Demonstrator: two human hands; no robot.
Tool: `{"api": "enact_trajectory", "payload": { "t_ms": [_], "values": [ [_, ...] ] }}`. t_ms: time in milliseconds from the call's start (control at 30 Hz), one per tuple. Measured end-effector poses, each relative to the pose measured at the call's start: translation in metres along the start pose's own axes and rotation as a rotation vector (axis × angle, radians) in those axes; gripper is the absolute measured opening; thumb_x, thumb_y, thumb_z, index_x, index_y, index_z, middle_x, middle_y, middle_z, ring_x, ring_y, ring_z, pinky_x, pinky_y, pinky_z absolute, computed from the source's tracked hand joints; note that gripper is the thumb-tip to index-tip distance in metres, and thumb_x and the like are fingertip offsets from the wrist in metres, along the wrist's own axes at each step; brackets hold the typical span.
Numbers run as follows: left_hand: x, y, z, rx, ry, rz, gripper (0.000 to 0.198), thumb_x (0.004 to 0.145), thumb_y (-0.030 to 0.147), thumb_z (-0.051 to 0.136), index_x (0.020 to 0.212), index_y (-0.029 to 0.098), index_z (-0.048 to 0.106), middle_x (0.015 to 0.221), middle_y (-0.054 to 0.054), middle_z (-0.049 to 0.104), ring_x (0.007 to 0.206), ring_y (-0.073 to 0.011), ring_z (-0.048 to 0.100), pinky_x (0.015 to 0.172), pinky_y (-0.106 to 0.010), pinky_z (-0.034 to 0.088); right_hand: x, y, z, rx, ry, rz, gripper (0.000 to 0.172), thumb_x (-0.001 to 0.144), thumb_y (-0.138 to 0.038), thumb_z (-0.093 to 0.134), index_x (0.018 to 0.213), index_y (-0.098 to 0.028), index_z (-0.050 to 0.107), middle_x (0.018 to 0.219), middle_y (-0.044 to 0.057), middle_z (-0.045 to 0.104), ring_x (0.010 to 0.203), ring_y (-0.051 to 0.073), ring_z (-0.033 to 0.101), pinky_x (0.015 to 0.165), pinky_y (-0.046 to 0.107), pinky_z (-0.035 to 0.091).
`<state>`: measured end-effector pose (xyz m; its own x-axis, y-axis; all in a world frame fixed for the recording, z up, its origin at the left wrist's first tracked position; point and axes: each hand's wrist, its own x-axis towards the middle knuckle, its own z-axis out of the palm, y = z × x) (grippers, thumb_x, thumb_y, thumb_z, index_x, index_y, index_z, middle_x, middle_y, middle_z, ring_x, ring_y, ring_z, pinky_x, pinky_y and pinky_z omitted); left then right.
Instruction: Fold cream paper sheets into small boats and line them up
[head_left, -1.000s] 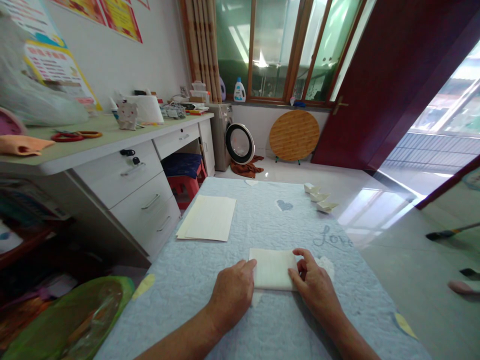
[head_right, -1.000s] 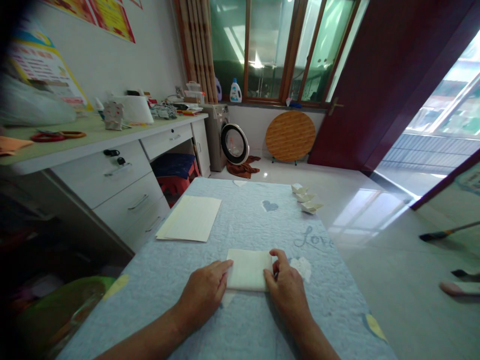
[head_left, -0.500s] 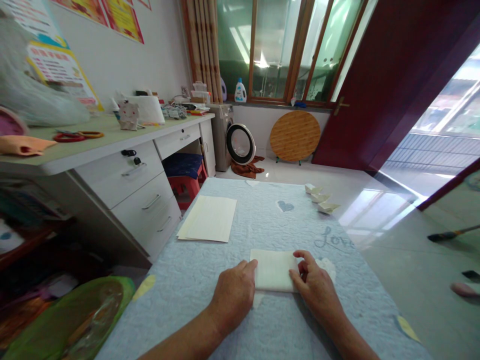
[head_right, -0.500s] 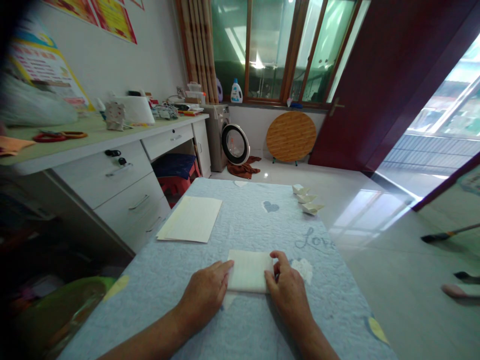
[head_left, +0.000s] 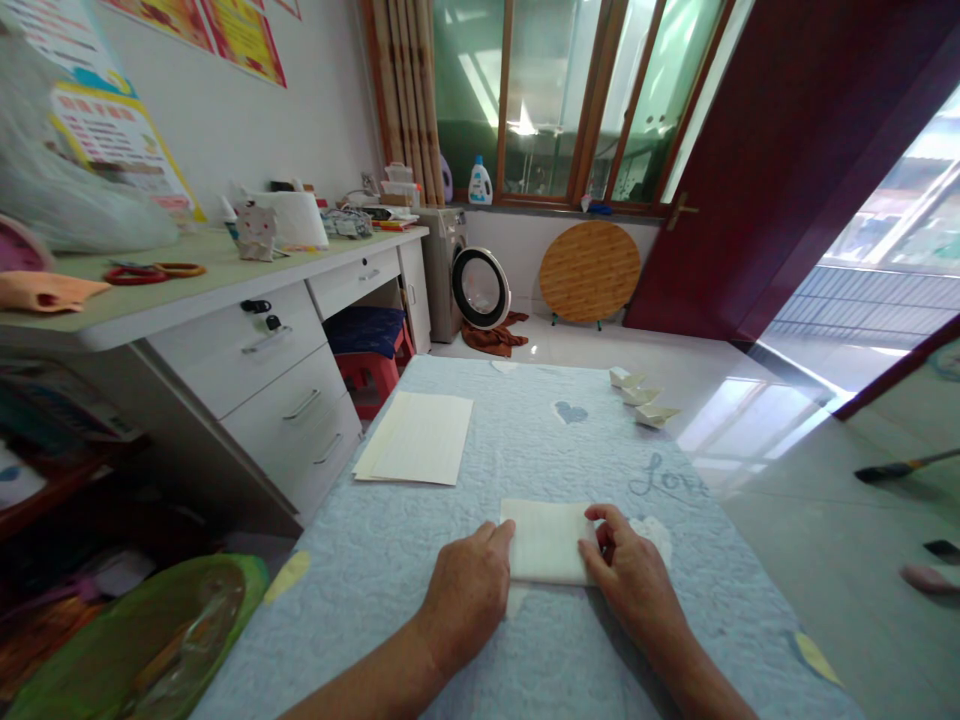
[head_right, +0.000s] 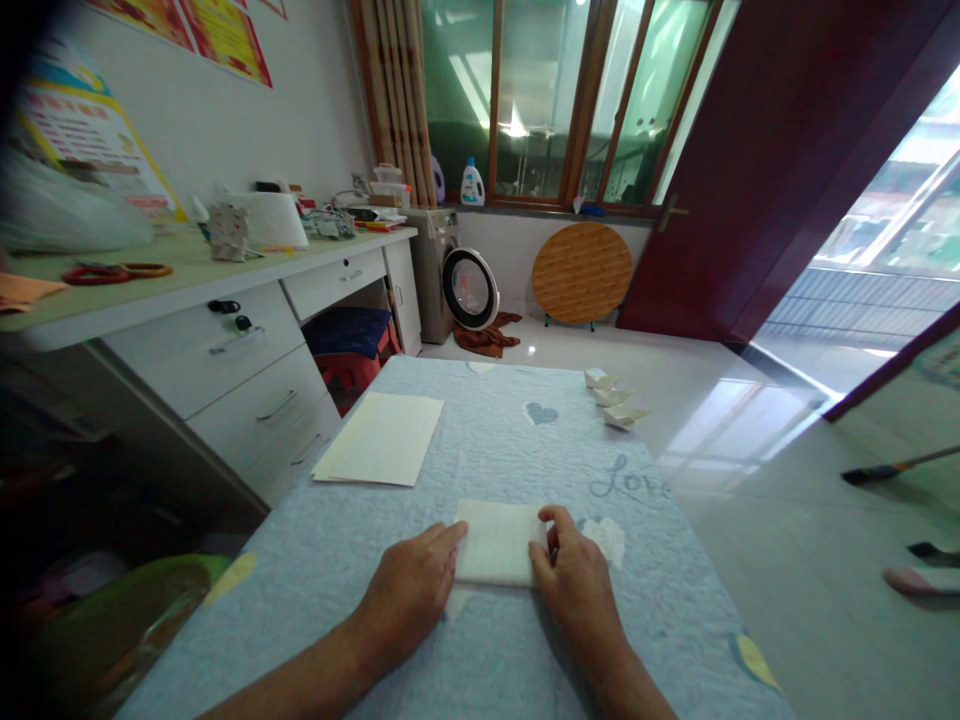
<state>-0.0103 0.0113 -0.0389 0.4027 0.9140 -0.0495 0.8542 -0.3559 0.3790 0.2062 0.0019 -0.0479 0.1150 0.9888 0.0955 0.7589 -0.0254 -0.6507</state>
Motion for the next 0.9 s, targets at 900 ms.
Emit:
{"api": "enact_trajectory", "payload": {
  "t_ms": [900],
  "values": [
    [-0.0006, 0.0027, -0.0035, 0.004, -0.012, -0.017, 0.047, 0.091, 0.012, 0.036, 0.135, 0.013, 0.055, 0.11, -0.012, 0.069, 0.097, -0.0249, 0.068, 0.087, -0.035, 0.053, 0.0006, -0.001, 0.0009, -0.025, -0.008, 0.0, 0.029, 0.081, -0.036, 0.044, 0.103, -0.021, 0.057, 0.066, -0.001, 0.061, 0.06, 0.02, 0.061, 0.061, 0.03, 0.041]
  ]
}}
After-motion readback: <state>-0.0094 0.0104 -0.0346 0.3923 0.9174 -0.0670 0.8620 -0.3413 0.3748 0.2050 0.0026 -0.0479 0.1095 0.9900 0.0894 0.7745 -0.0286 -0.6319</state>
